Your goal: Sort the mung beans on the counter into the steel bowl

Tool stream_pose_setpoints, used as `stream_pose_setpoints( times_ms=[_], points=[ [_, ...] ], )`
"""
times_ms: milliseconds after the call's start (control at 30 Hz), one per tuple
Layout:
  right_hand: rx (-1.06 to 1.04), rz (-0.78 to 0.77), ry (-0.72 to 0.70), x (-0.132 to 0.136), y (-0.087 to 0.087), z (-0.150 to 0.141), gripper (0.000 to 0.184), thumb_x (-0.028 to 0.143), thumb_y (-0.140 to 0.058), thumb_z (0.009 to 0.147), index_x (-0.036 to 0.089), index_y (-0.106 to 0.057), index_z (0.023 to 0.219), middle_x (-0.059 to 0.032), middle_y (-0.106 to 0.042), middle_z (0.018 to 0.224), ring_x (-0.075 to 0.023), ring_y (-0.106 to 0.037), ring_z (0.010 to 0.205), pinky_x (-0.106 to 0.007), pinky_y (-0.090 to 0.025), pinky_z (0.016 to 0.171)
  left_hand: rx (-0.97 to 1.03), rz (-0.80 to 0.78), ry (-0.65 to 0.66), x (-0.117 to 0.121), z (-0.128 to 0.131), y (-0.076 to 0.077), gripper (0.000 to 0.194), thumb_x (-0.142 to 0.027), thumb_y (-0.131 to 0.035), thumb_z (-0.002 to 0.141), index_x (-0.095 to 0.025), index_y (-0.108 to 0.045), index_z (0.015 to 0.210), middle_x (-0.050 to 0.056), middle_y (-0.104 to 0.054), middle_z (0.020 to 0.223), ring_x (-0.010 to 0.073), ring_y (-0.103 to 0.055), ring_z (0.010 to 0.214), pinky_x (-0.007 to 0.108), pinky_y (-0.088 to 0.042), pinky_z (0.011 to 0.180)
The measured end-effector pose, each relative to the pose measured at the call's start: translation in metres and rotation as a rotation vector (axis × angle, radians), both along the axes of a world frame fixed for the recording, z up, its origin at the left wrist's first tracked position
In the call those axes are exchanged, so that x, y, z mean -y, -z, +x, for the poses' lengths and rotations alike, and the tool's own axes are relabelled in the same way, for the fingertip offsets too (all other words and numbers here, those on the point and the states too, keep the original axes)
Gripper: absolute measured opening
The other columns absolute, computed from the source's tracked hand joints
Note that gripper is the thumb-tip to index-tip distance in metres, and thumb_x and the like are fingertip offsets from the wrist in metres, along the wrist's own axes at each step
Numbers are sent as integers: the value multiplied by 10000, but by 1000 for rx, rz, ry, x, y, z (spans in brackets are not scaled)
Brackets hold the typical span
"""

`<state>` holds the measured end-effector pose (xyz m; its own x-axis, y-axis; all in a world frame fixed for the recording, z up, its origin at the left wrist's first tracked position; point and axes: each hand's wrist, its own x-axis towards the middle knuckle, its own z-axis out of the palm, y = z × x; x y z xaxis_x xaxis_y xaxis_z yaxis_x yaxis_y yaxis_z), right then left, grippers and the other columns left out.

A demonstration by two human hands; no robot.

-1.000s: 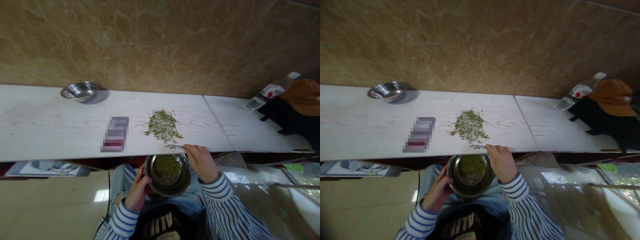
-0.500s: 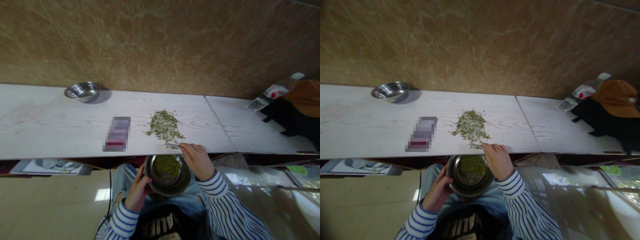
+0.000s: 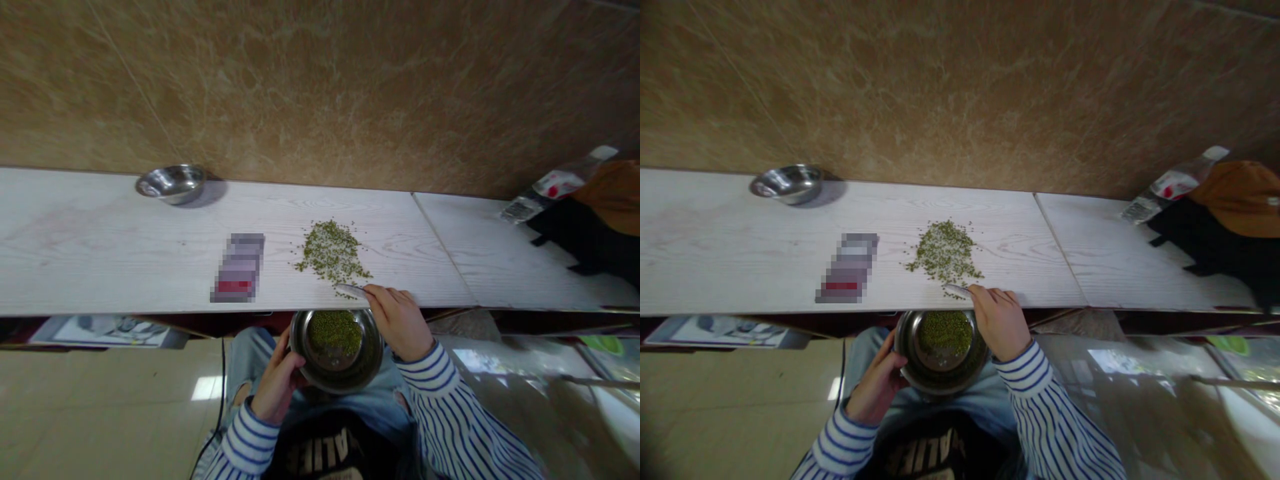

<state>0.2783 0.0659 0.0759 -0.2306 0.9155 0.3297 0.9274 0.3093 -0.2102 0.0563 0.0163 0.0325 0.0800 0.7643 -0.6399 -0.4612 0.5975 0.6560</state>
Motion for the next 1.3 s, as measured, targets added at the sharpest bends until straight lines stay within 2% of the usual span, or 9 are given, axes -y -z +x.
stream_pose_setpoints(
  times_ms=[300, 567, 800, 1167, 1300],
  points=[
    [-30, 6, -21, 1, -1, -2, 217, 229, -412, 940, 194, -587, 1064, -64, -704, 934, -174, -636, 847, -303, -419, 772, -7, 15, 4, 1, -5, 9, 683, -147, -582, 622, -289, -502, 1285, 11, -640, 906, 171, -573, 764, 261, -471, 573],
    [-20, -20, -19, -7, 0, -7, 213, 238, -416, 940, 193, -581, 1066, -66, -700, 921, -179, -630, 836, -303, -414, 768, -3, 7, 12, 0, -5, 6, 684, -133, -565, 635, -275, -474, 1297, 1, -620, 854, 156, -551, 731, 267, -475, 593],
    [-35, -68, -68, -10, -5, -6, 206, 228, -419, 944, 197, -584, 1063, -55, -699, 930, -168, -626, 871, -292, -403, 779, 4, 17, 5, -2, -9, 11, 673, -126, -565, 646, -283, -475, 1294, 7, -617, 888, 159, -551, 777, 270, -483, 617],
    [-59, -104, -92, -9, -7, -7, 224, 241, -404, 951, 204, -589, 1071, -56, -694, 946, -173, -617, 886, -306, -398, 787, 5, 50, 31, -4, -7, 10, 673, -134, -567, 656, -283, -462, 1304, 6, -616, 910, 157, -553, 750, 263, -481, 566],
    [-66, -117, -109, -6, -8, -8, 225, 243, -401, 953, 205, -592, 1065, -52, -693, 940, -173, -616, 889, -309, -394, 786, 5, 62, 36, -6, -5, 10, 641, -131, -561, 656, -289, -490, 1273, -6, -612, 894, 129, -535, 676, 247, -471, 537]
  ],
)
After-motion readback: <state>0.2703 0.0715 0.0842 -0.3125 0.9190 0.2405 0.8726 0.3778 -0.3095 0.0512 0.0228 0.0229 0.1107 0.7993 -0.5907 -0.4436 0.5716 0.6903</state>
